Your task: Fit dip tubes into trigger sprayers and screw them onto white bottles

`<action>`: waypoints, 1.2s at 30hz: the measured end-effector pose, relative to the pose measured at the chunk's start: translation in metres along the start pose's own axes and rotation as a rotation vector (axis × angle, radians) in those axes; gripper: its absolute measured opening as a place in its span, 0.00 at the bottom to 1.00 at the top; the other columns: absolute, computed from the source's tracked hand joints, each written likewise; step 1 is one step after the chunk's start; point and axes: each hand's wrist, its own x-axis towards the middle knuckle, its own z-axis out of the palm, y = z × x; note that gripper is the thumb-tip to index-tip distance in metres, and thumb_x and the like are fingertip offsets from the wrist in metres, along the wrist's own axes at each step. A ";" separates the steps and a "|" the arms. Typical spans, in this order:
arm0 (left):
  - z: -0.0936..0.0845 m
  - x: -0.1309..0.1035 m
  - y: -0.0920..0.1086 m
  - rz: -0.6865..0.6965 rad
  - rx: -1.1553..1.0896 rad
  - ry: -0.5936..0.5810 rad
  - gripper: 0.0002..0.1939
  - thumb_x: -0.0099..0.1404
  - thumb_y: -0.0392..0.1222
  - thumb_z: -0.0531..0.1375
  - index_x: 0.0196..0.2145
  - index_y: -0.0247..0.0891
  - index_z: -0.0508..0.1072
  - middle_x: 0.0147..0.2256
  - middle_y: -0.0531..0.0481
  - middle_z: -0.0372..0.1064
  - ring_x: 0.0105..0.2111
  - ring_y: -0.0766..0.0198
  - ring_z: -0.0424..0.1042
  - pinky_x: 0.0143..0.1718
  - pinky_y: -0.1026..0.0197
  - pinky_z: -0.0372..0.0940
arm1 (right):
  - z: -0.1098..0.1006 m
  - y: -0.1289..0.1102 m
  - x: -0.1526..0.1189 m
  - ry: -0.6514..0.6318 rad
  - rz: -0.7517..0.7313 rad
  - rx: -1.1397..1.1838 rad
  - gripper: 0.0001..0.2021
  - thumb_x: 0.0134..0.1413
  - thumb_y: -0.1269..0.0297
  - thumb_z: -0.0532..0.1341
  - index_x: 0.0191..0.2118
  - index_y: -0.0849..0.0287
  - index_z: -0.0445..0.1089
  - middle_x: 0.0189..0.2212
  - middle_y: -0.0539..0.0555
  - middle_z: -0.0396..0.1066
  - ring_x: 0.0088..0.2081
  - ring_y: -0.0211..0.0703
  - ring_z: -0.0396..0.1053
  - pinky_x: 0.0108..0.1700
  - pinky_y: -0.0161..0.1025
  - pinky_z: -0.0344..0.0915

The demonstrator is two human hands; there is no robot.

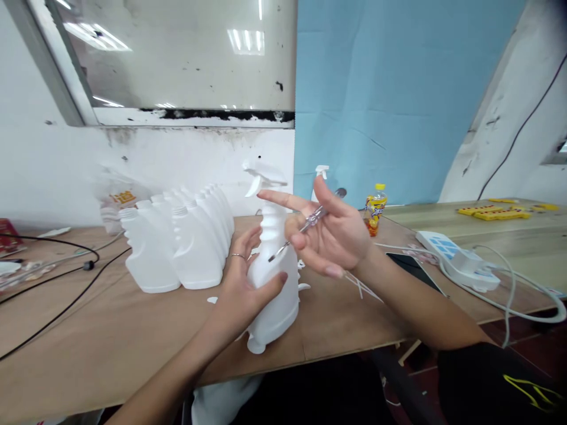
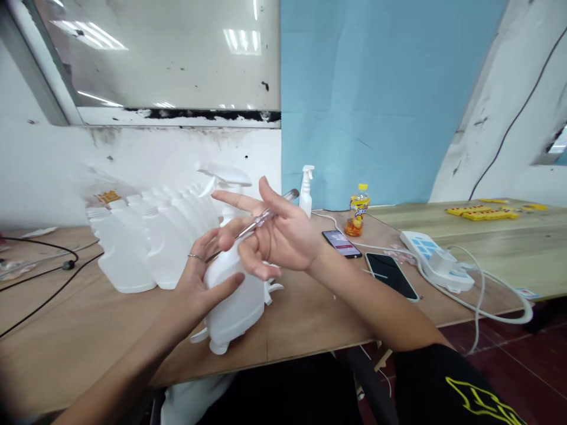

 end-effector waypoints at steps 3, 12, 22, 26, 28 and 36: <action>-0.011 -0.006 0.001 -0.074 -0.005 -0.004 0.34 0.60 0.51 0.66 0.61 0.47 0.61 0.60 0.45 0.61 0.61 0.46 0.62 0.58 0.44 0.65 | -0.020 -0.007 -0.008 0.150 -0.037 -0.011 0.23 0.65 0.41 0.50 0.47 0.55 0.71 0.18 0.44 0.59 0.12 0.29 0.46 0.13 0.31 0.46; -0.006 -0.013 0.001 -0.086 0.098 -0.071 0.34 0.58 0.54 0.67 0.59 0.46 0.64 0.59 0.45 0.63 0.58 0.47 0.65 0.56 0.48 0.64 | -0.027 0.024 -0.011 0.458 -0.116 -0.071 0.17 0.44 0.51 0.74 0.32 0.57 0.71 0.20 0.45 0.60 0.18 0.30 0.53 0.17 0.31 0.47; -0.014 -0.019 0.000 -0.486 -0.672 -0.449 0.30 0.56 0.56 0.69 0.51 0.38 0.72 0.41 0.43 0.74 0.33 0.59 0.75 0.33 0.61 0.68 | -0.015 0.040 -0.015 0.374 -0.081 0.128 0.21 0.44 0.44 0.70 0.35 0.56 0.72 0.27 0.51 0.69 0.28 0.40 0.66 0.28 0.37 0.66; -0.020 -0.012 0.004 -0.427 -0.845 -0.548 0.20 0.60 0.48 0.66 0.47 0.35 0.75 0.39 0.44 0.75 0.33 0.60 0.74 0.33 0.63 0.67 | -0.021 0.039 -0.014 0.316 -0.175 0.121 0.20 0.45 0.52 0.70 0.43 0.54 0.72 0.38 0.54 0.72 0.37 0.46 0.69 0.39 0.42 0.70; -0.021 -0.009 0.007 -0.414 -0.851 -0.546 0.17 0.63 0.46 0.62 0.46 0.34 0.76 0.39 0.42 0.75 0.36 0.57 0.75 0.34 0.62 0.66 | -0.022 0.039 -0.012 0.304 -0.178 0.109 0.19 0.45 0.53 0.71 0.43 0.54 0.72 0.42 0.55 0.72 0.40 0.48 0.69 0.43 0.45 0.71; -0.016 -0.010 -0.003 -0.520 -0.930 -0.606 0.35 0.65 0.66 0.54 0.54 0.32 0.71 0.34 0.42 0.72 0.31 0.60 0.69 0.34 0.60 0.64 | -0.014 0.054 -0.009 0.263 -0.097 0.131 0.17 0.49 0.51 0.71 0.38 0.55 0.71 0.36 0.54 0.72 0.40 0.47 0.71 0.44 0.45 0.72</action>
